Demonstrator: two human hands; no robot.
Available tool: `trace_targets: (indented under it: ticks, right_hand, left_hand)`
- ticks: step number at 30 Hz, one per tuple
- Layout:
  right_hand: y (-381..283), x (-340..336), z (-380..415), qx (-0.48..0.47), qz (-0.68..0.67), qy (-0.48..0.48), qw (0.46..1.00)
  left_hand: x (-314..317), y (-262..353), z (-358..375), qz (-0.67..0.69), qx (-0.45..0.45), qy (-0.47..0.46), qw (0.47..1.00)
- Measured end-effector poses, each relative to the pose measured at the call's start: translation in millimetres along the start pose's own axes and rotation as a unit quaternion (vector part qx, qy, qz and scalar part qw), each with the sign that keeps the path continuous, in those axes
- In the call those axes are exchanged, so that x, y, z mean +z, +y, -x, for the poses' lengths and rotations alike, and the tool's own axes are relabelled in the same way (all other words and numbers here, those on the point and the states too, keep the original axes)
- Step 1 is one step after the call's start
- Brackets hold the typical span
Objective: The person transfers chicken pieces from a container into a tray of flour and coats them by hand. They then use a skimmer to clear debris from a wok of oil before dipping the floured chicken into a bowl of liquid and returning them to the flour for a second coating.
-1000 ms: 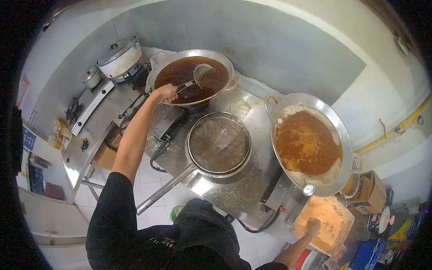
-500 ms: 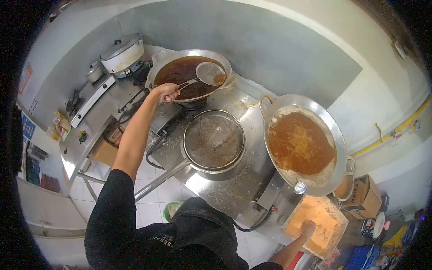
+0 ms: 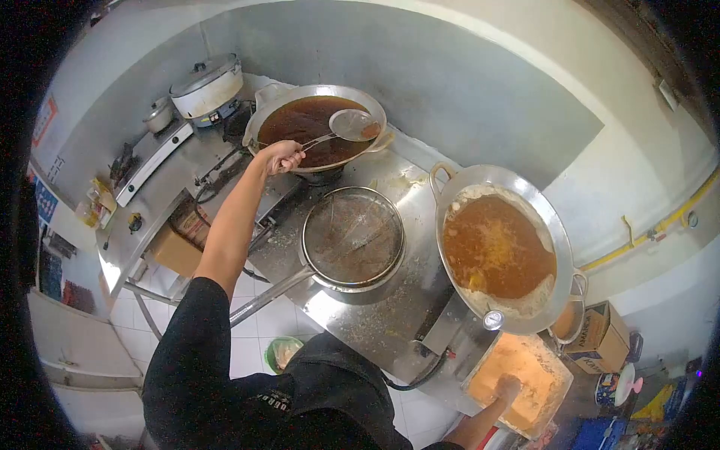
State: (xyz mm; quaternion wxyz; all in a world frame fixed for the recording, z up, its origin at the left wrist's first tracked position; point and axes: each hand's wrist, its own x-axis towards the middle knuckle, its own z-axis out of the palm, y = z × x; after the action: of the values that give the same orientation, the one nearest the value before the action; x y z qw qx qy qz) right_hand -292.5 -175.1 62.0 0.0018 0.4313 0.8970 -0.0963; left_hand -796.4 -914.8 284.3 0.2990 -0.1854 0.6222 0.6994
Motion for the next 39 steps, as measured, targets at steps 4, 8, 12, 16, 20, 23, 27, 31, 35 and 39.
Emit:
trace_targets:
  ticks: [4, 8, 12, 16, 20, 23, 27, 31, 35, 39]
  right_hand:
    - [2.8, 2.0, -2.3, 0.01, -0.01, 0.007, 1.0]
    - [-17.3, -18.6, 15.0, 0.042, -0.102, 0.026, 0.994]
    - [21.8, 16.2, -29.8, -0.06, 0.034, -0.014, 0.998]
    - [23.3, 21.6, -40.0, -0.129, 0.088, -0.044, 0.987]
    - [1.4, 16.4, -23.6, -0.097, 0.033, 0.042, 0.994]
    - [-9.9, 10.9, -25.7, -0.112, 0.015, -0.028, 0.993]
    - [-13.2, 7.2, -15.3, -0.064, 0.022, -0.045, 0.997]
    - [-0.4, 13.3, -16.6, -0.06, 0.054, -0.032, 0.996]
    - [-4.2, 9.2, 0.8, -0.064, 0.026, 0.005, 0.998]
    - [10.0, 23.1, 0.7, -0.051, 0.01, -0.018, 0.998]
  left_hand:
    - [5.2, 2.3, 12.1, 0.028, 0.016, 0.007, 0.999]
    - [-0.1, 2.1, 59.0, -0.018, 0.046, 0.013, 0.999]
    - [-13.8, -25.3, 126.5, -0.171, 0.123, 0.096, 0.973]
    - [26.6, -64.2, 214.2, -0.344, 0.071, 0.172, 0.92]
    - [73.4, -210.9, 207.9, -0.648, 0.335, 0.242, 0.64]
    - [92.6, -249.7, 196.3, -0.692, 0.265, 0.223, 0.633]
    - [98.7, -277.5, 187.8, -0.724, 0.221, 0.243, 0.607]
    - [85.0, -291.6, 181.6, -0.711, 0.229, 0.264, 0.611]
    - [85.6, -288.5, 189.7, -0.708, 0.218, 0.274, 0.613]
    - [78.9, -272.7, 208.5, -0.605, 0.292, 0.315, 0.67]
